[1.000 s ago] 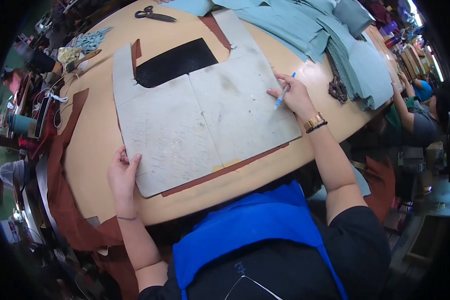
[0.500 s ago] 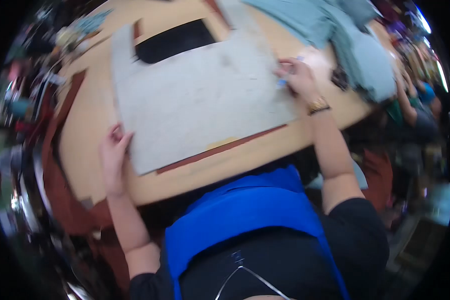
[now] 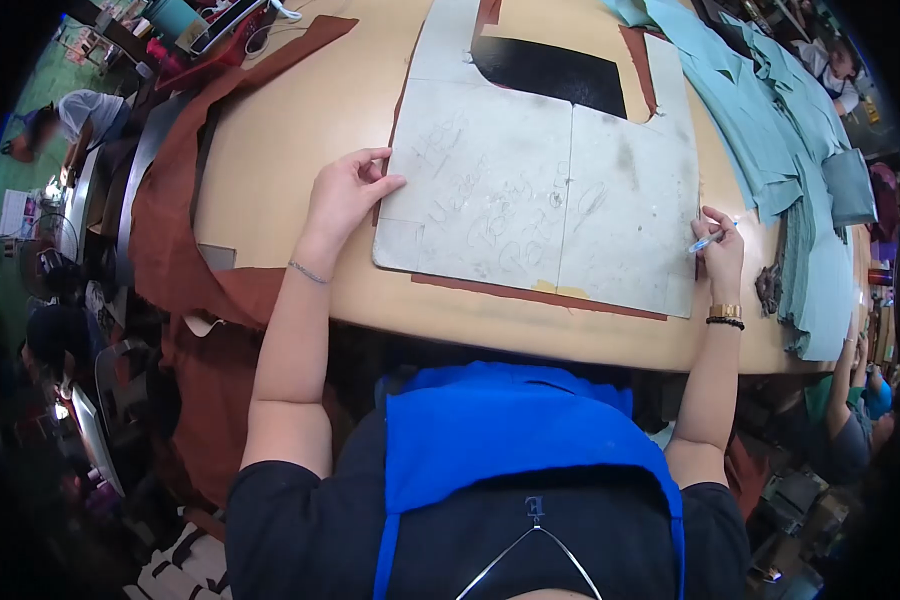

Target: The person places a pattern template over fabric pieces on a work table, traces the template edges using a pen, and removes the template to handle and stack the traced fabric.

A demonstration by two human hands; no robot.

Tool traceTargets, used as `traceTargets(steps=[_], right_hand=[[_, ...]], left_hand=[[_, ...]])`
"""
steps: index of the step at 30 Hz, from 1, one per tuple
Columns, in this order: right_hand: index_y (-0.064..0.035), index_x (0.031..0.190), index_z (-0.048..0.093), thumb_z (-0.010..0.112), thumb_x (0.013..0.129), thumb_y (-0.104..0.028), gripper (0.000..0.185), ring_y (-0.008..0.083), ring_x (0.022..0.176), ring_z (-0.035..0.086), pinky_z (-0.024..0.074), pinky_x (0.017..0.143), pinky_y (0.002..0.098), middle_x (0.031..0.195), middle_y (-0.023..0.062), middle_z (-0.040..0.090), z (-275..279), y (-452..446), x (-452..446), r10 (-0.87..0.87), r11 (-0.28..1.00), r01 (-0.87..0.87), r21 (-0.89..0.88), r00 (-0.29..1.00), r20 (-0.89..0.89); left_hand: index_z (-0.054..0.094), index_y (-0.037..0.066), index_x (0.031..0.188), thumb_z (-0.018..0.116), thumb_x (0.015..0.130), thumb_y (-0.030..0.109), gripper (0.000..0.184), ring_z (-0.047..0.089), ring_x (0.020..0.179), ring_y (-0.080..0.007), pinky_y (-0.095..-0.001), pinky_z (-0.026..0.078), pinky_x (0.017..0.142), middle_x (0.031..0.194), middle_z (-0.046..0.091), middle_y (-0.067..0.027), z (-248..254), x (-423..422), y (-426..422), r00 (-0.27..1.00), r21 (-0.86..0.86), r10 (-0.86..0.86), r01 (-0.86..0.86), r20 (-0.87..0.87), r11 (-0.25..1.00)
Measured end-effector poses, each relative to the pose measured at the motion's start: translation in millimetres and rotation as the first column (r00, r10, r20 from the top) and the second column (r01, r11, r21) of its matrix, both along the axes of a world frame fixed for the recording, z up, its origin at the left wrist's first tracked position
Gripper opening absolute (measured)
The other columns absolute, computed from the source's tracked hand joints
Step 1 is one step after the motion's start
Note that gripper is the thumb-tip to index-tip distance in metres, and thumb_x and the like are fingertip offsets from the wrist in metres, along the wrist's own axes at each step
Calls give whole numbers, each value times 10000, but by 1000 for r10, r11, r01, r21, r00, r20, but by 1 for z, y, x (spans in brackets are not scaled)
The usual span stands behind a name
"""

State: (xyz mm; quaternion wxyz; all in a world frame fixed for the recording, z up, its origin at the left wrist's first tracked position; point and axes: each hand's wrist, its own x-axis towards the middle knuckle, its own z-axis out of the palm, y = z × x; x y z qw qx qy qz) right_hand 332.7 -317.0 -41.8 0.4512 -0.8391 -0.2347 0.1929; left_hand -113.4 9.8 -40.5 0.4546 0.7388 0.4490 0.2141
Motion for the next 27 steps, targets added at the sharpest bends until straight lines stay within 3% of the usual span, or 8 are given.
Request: traceTargets(steps=[13,14,16,17,20,24,26,27], right_hand=[[-36,1196,633,751,871,-160,367,44,599,537,445,502,188,807,-13,597,5,3,0,40,999,-40,4,997,-68],[-38,1196,633,746,874,-159,362,43,594,532,440,500,186,804,-16,590,4,0,2,51,999,-51,15,997,-60],[-44,1192,634,747,873,-154,355,37,600,513,415,497,179,765,-35,558,-4,4,4,38,999,-43,16,975,220],[-46,1195,633,724,906,-194,337,31,610,484,401,510,186,737,-44,531,21,17,-22,-57,988,45,149,995,80],[-59,1212,633,531,1004,-415,424,29,611,445,397,532,190,736,-38,530,36,38,-19,-47,943,71,325,996,-81],[-57,1260,636,305,1023,-602,680,36,635,457,413,574,189,775,-48,547,39,90,-32,120,900,-44,434,981,-150],[-35,1228,646,396,1047,-476,538,48,713,547,469,645,199,876,-8,626,40,117,-44,191,873,-117,473,975,-111],[-24,1203,651,524,1023,-328,374,60,774,603,493,673,209,935,27,679,30,129,-43,240,830,-135,542,962,-128]], left_hand=[[685,17,1146,832,760,207,455,570,636,-134,-274,502,631,774,609,-37,-2,-3,3,997,115,-71,66,40,991],[680,23,1152,832,759,219,465,568,649,-139,-283,501,638,789,604,-41,-1,-2,5,998,157,-40,48,-55,986],[669,36,1164,832,757,244,484,563,674,-149,-299,498,652,820,596,-50,17,9,3,977,252,9,45,-212,967],[658,67,1188,821,759,301,515,592,735,-183,-327,501,680,861,611,-62,32,24,-2,972,208,51,-2,-229,978],[644,52,1200,796,803,229,461,600,826,-147,-303,493,721,895,606,-54,55,76,-3,956,412,-144,243,-256,878],[668,90,1184,770,789,343,480,607,1070,-302,-394,498,904,1138,633,-114,48,159,-1,886,534,-371,464,-279,706],[671,93,1188,761,793,337,473,582,1137,-308,-405,481,961,1207,611,-122,40,189,5,835,553,-424,550,-351,626],[668,94,1200,773,777,335,498,576,1136,-303,-401,481,970,1211,602,-120,39,198,8,817,530,-444,577,-369,622]])
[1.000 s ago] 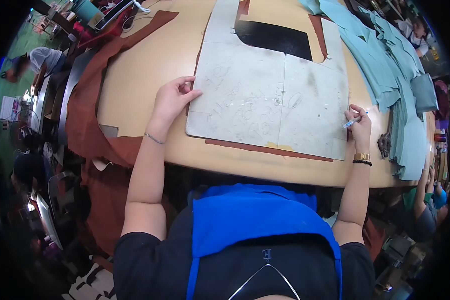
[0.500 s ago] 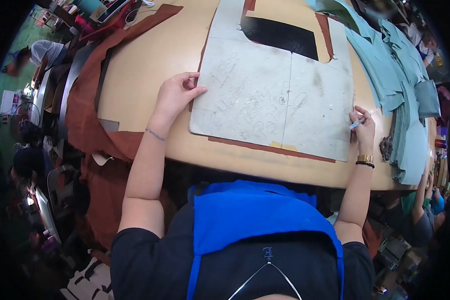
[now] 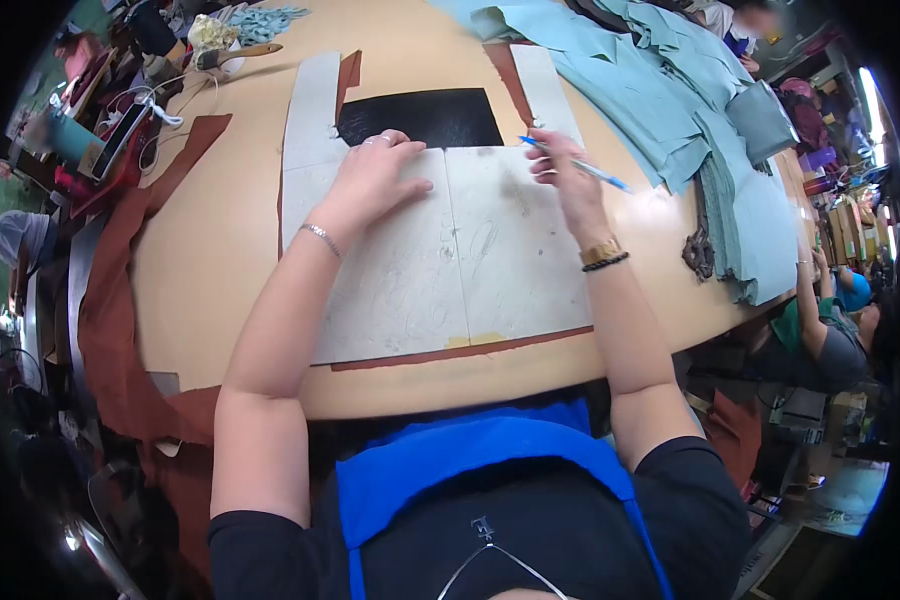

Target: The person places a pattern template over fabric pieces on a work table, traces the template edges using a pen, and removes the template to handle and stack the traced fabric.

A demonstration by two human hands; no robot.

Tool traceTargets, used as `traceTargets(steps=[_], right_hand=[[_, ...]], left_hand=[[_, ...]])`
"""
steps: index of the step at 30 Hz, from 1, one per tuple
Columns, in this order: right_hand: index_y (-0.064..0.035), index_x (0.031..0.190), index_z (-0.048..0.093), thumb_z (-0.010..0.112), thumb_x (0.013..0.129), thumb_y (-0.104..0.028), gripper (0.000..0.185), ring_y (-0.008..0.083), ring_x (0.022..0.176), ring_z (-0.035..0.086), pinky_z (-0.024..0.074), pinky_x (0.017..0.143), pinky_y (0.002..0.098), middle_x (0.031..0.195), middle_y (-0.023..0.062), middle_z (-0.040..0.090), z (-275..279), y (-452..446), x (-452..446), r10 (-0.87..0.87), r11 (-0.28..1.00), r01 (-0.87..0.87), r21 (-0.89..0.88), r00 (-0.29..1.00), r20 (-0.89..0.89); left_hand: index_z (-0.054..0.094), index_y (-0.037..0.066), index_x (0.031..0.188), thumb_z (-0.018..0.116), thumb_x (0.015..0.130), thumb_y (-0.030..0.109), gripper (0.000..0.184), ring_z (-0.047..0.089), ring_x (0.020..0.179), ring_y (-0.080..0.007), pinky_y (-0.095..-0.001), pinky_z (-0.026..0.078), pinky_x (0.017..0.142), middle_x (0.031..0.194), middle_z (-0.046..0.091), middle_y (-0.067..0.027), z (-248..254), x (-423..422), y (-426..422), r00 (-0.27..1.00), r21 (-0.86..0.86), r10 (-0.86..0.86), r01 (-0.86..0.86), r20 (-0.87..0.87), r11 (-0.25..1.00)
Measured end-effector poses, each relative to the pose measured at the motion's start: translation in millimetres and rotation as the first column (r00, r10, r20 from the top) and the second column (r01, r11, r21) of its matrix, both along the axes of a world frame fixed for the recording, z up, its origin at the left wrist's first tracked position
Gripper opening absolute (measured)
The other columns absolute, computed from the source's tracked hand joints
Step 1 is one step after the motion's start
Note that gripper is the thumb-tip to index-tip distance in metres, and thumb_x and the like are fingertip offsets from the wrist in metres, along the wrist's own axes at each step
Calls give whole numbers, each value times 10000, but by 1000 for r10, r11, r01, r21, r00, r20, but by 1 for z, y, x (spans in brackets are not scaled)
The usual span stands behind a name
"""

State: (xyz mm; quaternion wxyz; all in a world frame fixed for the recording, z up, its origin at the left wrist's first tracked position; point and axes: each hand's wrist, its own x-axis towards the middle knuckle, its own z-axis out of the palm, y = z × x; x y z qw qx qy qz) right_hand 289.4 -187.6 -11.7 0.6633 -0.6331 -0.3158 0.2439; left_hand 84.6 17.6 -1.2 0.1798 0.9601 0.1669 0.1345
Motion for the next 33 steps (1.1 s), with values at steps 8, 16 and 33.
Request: traceTargets(steps=[8,16,33], right_hand=[[-8,1053,674,670,891,-141,210,82,744,643,516,674,224,875,50,711,-24,74,-24,84,996,-82,-24,985,149],[-10,797,623,665,812,-90,91,93,641,625,500,590,247,697,48,645,-32,82,-31,52,998,-33,-51,902,429],[1,998,655,673,886,-124,169,115,844,705,542,697,229,878,76,729,-26,101,-29,-9,1000,13,-20,985,172]], left_hand=[[669,143,1214,818,737,372,550,557,1139,-288,-397,461,987,1191,604,-93,6,13,10,983,-29,-10,5,-185,1000],[671,142,1195,801,762,334,491,558,1121,-286,-428,462,954,1161,597,-94,-5,-1,-3,998,87,60,-58,-21,995],[563,136,1317,782,724,541,751,320,1411,-364,-604,300,1095,1471,411,-188,-20,-57,-13,922,60,384,-382,-38,922]])
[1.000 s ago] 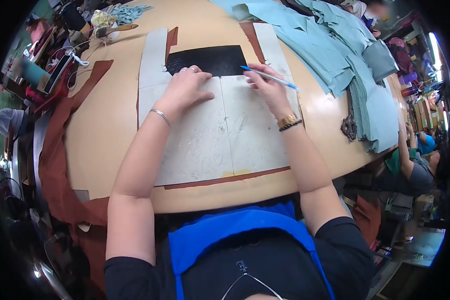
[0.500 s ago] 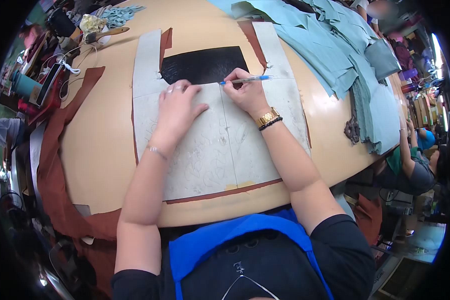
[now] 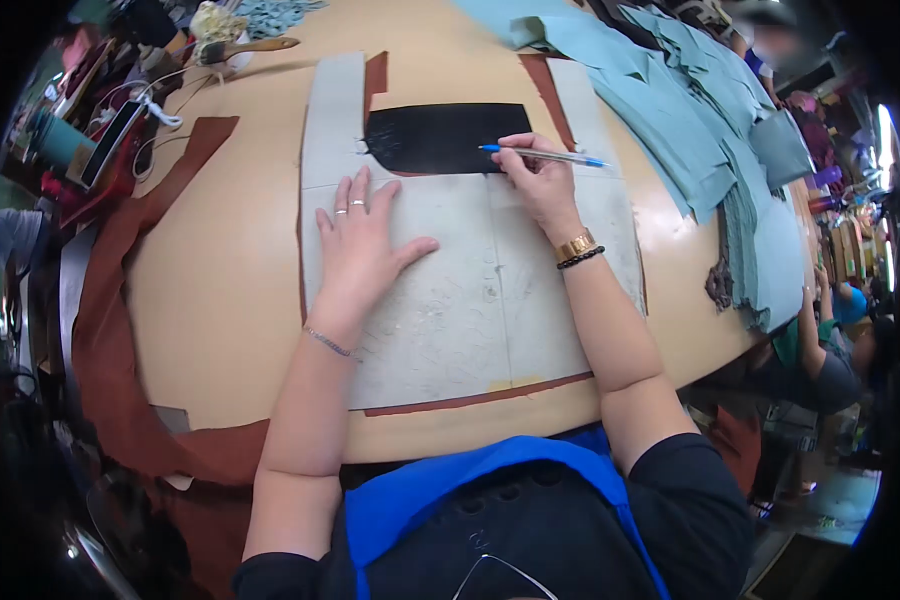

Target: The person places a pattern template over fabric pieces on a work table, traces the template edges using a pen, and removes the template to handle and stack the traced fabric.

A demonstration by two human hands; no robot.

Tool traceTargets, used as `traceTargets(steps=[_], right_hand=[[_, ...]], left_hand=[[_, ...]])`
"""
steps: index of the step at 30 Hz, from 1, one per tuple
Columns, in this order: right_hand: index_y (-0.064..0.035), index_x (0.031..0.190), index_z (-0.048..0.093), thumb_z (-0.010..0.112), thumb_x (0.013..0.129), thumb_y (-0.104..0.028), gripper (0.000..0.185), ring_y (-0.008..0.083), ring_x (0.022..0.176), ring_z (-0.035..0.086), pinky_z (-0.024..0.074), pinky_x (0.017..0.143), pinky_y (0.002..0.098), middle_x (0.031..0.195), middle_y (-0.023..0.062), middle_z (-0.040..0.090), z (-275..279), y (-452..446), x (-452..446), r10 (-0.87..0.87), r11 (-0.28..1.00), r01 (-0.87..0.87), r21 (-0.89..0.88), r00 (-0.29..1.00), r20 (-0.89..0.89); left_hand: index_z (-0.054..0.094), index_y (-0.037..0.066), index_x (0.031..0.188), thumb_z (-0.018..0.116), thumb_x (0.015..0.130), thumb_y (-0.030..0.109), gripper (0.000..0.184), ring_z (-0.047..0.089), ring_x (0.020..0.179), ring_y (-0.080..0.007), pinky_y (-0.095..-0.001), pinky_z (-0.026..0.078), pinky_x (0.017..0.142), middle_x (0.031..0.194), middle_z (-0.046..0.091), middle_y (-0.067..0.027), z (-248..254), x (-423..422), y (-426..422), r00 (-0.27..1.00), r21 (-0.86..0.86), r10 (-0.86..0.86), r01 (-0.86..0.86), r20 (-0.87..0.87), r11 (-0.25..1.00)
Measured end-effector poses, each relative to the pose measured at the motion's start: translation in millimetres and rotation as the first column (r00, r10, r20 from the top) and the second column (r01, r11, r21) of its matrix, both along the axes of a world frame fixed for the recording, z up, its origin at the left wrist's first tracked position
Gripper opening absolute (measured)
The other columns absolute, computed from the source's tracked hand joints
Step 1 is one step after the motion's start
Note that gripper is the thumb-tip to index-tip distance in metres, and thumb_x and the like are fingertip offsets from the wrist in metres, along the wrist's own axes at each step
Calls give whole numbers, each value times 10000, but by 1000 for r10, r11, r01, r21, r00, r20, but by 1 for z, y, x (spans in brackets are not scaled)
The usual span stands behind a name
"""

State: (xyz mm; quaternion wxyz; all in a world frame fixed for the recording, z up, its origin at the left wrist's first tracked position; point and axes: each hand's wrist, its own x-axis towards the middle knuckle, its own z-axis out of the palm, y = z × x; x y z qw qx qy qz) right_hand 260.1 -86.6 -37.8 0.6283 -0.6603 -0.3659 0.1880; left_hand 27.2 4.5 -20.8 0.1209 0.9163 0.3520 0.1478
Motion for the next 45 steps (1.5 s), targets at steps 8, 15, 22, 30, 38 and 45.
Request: traceTargets(steps=[8,15,22,30,38,45], right_hand=[[-12,831,669,675,807,-160,151,80,618,593,484,571,248,698,39,672,4,92,-55,204,976,-209,58,975,83],[-11,806,668,687,773,-196,189,133,579,613,501,571,279,647,90,657,-8,110,-58,222,975,-213,-64,932,285],[-5,836,676,664,801,-138,139,111,677,638,517,622,274,734,69,686,-10,111,-57,269,963,-256,-85,908,323],[-20,817,677,672,771,-195,180,220,654,662,525,630,334,704,144,671,3,98,-52,179,983,-180,-29,925,336],[-58,789,633,652,820,-140,89,49,638,542,441,567,240,673,-10,605,0,-25,77,-238,971,229,69,958,162],[-47,766,636,656,810,-145,109,46,600,499,406,559,230,642,-30,588,-24,-64,112,-296,953,301,16,927,230]], left_hand=[[499,143,1381,733,680,684,916,189,1472,-390,-693,166,1107,1556,285,-226,6,-2,11,995,-121,-21,9,-96,993],[485,139,1391,732,689,677,918,182,1473,-397,-698,157,1105,1554,278,-243,3,-1,12,995,-125,-25,13,-93,992],[443,116,1426,735,707,652,943,180,1475,-395,-696,150,1109,1563,269,-229,4,0,10,995,-131,-18,5,-102,991],[424,125,1439,744,740,604,906,162,1481,-387,-689,158,1116,1574,244,-217,10,1,7,992,-149,-38,19,-124,989],[435,125,1426,749,745,592,884,162,1485,-368,-669,150,1133,1578,246,-201,12,1,5,991,-154,-24,4,-129,988],[432,114,1432,749,740,596,901,150,1488,-365,-668,130,1138,1573,254,-206,11,2,4,991,-154,-30,10,-129,988]])
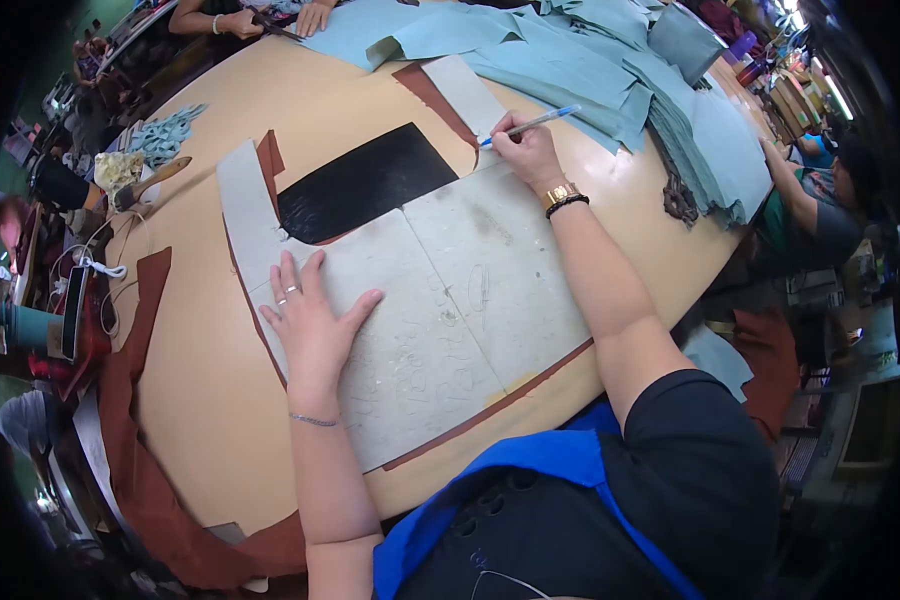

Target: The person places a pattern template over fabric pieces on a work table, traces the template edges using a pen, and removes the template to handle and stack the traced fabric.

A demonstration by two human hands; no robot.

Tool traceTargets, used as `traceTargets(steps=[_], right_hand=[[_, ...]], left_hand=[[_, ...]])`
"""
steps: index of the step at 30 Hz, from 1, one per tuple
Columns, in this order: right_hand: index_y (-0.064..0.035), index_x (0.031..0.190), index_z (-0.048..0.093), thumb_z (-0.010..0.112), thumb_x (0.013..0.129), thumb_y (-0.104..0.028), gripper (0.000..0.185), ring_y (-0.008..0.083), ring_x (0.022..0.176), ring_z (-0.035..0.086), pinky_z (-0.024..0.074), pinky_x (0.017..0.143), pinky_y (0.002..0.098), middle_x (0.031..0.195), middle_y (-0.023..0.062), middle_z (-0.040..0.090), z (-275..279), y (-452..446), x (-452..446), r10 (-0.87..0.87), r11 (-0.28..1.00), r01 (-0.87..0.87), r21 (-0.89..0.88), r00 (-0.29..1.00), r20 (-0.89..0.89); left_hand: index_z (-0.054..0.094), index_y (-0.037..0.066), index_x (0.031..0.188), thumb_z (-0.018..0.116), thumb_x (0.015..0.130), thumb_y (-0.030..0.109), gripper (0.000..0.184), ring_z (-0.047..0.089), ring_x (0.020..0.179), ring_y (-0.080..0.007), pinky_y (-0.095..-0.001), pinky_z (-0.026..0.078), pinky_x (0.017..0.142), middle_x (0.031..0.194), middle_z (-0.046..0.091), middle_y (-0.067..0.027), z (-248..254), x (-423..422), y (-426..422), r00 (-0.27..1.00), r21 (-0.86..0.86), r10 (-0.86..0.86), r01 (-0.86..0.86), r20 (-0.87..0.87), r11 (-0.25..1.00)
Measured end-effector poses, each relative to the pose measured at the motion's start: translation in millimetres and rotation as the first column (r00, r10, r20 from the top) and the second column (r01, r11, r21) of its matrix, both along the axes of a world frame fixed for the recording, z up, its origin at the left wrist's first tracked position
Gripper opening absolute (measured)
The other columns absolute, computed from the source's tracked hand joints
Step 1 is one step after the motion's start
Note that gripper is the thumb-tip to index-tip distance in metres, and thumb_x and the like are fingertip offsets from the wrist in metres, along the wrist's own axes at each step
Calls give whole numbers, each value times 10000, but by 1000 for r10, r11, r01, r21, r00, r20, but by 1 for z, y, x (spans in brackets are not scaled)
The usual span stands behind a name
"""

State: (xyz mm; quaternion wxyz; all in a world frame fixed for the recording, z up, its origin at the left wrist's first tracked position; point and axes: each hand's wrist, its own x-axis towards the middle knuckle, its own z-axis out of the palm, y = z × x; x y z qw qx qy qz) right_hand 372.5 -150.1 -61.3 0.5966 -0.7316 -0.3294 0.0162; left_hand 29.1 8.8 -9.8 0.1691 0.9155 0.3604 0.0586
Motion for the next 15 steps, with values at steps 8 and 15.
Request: traceTargets(steps=[8,15], right_hand=[[-36,746,638,670,792,-169,145,49,595,511,413,554,242,627,-13,594,3,1,-5,3,997,2,-79,998,59],[-38,744,643,661,797,-157,131,60,601,524,422,560,242,641,-7,607,3,2,-4,39,996,-32,-80,995,87]], left_hand=[[410,113,1442,728,746,619,917,136,1488,-373,-678,124,1136,1574,236,-207,-1,0,2,999,9,-11,11,-37,1000],[440,118,1428,758,740,580,888,149,1489,-369,-662,122,1140,1577,250,-208,-1,-1,1,1000,-14,0,0,19,1000]])
